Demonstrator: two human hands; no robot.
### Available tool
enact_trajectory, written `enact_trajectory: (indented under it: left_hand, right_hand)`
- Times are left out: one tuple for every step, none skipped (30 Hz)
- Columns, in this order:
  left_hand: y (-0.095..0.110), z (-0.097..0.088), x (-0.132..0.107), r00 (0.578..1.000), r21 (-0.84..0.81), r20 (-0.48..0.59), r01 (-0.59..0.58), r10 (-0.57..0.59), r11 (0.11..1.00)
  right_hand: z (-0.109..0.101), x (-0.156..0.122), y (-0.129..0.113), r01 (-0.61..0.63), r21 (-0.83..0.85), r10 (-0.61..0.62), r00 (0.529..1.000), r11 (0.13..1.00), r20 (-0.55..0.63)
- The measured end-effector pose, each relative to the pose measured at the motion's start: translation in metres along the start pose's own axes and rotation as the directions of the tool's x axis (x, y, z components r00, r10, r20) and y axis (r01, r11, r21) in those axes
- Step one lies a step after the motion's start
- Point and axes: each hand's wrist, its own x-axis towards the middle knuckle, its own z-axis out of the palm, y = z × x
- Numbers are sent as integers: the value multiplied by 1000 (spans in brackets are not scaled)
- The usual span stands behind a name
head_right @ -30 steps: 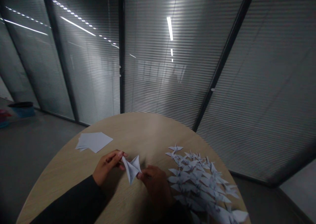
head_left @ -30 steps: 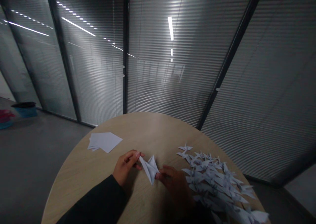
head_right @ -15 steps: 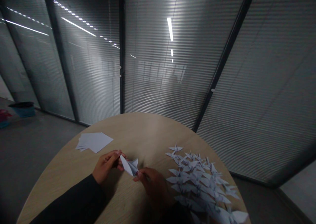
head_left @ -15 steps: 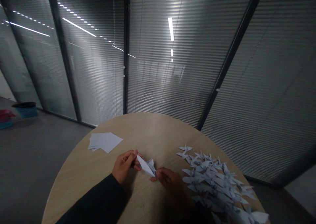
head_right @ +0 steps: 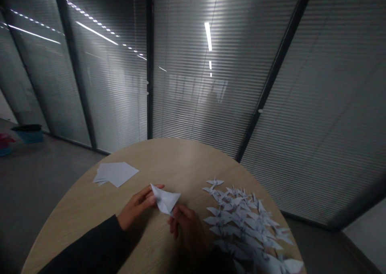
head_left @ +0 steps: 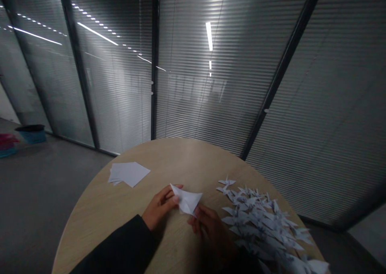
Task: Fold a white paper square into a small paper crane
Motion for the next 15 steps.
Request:
enact_trajectory:
  left_hand:
    - [-2, 1, 0, 999, -3, 47, 13, -13, 1000]
    - [-4, 1, 1, 996, -5, 89, 28, -27, 1000]
    - [-5, 2, 1, 992, -2, 120, 38, -37, 999]
    - [-6, 2, 2, 989, 5, 142, 42, -43, 999]
    - [-7, 3, 2, 987, 12, 154, 40, -41, 999]
    - [-7, 3, 2, 986, 23, 161, 33, -37, 999]
    - [-7, 3, 2, 986, 36, 162, 26, -31, 999]
    - [-8, 3, 2, 987, 53, 159, 19, -28, 998]
    - [-7, 2, 2, 988, 71, 155, 18, -28, 997]
    - [-7, 2, 2, 988, 89, 147, 21, -34, 996]
    - [-7, 2, 2, 990, 107, 137, 27, -42, 994]
    - [-7, 1, 2, 991, 125, 124, 34, -49, 992]
    - [-8, 1, 1, 992, 143, 110, 39, -55, 989]
    - [-8, 0, 1, 994, 161, 95, 46, -62, 986]
    - [-9, 0, 1, 994, 181, 82, 53, -69, 982]
  right_hand:
    - [0, 1, 0, -3, 23, 3, 1000, 1000, 7]
    - [0, 1, 0, -6, 39, 5, 1000, 999, 16]
    - [-1, 1, 0, -7, 44, 5, 1000, 999, 28]
    - [-1, 1, -1, -5, 40, 3, 999, 999, 42]
    - [0, 1, -2, 6, 24, -7, 999, 1000, 52]
    - [0, 1, -3, 24, -2, -23, 998, 1000, 51]
    - [0, 0, -5, 41, -35, -40, 999, 999, 34]
    - [0, -1, -7, 57, -74, -57, 998, 996, 4]
    - [0, -1, -9, 68, -113, -74, 996, 991, -45]
    - [-1, -2, -10, 70, -140, -85, 991, 988, -108]
    - [-2, -2, -10, 73, -157, -99, 982, 985, -159]
    - [-3, -2, -10, 89, -150, -119, 971, 985, -206]
    - [-4, -2, -10, 108, -143, -142, 957, 984, -253]
    - [-5, -2, -9, 136, -141, -173, 940, 981, -293]
    - [-6, -1, -8, 166, -149, -207, 921, 975, -328]
